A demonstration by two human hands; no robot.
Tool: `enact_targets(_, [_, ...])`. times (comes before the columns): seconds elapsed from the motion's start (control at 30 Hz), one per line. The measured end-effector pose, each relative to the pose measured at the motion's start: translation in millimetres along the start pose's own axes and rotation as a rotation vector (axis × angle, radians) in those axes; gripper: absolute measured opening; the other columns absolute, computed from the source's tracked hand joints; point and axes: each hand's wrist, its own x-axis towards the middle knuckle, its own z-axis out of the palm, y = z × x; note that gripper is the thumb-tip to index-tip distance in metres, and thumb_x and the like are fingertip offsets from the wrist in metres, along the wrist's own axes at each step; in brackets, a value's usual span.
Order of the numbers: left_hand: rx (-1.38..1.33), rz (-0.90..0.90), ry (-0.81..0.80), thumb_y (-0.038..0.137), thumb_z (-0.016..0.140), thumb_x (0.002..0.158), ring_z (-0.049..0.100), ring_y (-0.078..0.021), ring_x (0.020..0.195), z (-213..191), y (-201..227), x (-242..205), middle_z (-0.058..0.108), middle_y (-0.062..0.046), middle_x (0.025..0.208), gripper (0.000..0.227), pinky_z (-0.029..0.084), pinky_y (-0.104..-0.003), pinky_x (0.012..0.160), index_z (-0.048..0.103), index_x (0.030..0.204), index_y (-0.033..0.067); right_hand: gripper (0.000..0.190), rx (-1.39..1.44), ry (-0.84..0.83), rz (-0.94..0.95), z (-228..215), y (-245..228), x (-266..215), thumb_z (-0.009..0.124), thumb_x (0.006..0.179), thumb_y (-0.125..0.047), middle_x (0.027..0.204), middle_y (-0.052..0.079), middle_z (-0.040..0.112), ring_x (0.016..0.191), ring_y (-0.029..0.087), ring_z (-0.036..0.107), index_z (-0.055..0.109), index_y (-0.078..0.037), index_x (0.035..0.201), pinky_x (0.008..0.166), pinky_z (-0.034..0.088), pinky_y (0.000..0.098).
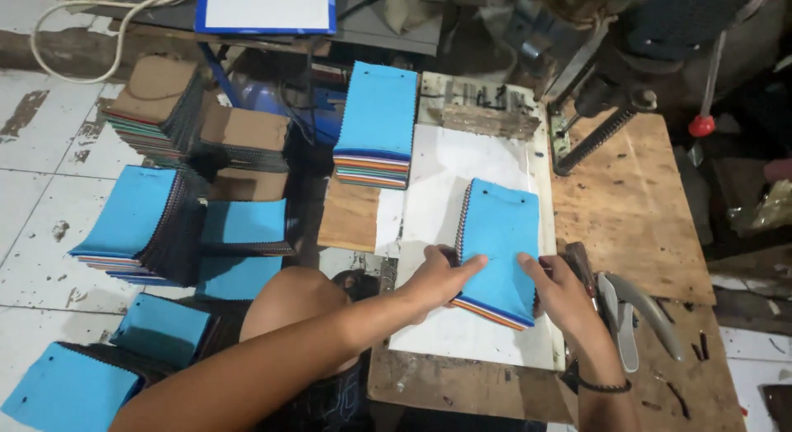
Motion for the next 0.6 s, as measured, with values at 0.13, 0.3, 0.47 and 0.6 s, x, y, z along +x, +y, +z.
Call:
enact_targets(0.13, [-0.066,-0.02,-0.139,0.061,0.061,0.089,0.052,-0.047,0.135,-16,41,-37,0.046,-0.04,0.147,0.103,0.058,-0.047,0.093,0.03,0.15,-0.0171,0.077,0.343,0.033,0.013,1,-42,-54,0.064,0.095,-0.039,0.141,0.041,0.054,0.129,0.051,0.056,0.042,0.01,0.152,0.095,0.047,0.056])
enact_targets(0.3, [-0.065,-0.03,-0.191,0.052,0.065,0.083,0.063,-0.0349,0.124,-27,50,-29,0.059,-0.023,0.139,0.085,0.061,-0.041,0.089,0.043,0.149,0.0022,0.07,0.475,0.019,0.022,13,-38,-38,0.061,0.093,-0.036,0.145,0.026,0.054,0.131,0.04,0.051,0.046,0.001,0.15,0.104,0.044,0.0531])
enact_targets(0.47, [0.047,-0.011,-0.134,0.049,0.062,0.079,0.068,-0.0231,0.111,-50,73,-35,0.071,-0.005,0.125,0.065,0.055,-0.035,0.084,0.059,0.137,0.0194,0.069,0.532,0.066,-0.014,13,-50,-20,0.06,0.089,-0.034,0.142,0.006,0.062,0.124,0.018,0.059,0.049,-0.005,0.151,0.105,0.044,0.0309])
enact_targets(0.6, [0.106,0.189,0.002,0.051,0.068,0.077,0.071,-0.029,0.109,-86,88,-21,0.07,-0.015,0.125,0.076,0.063,-0.036,0.074,0.056,0.141,0.0127,0.072,0.529,0.104,-0.298,12,-77,2,0.062,0.093,-0.033,0.153,0.024,0.045,0.142,0.036,0.04,0.042,0.005,0.15,0.114,0.034,0.0503])
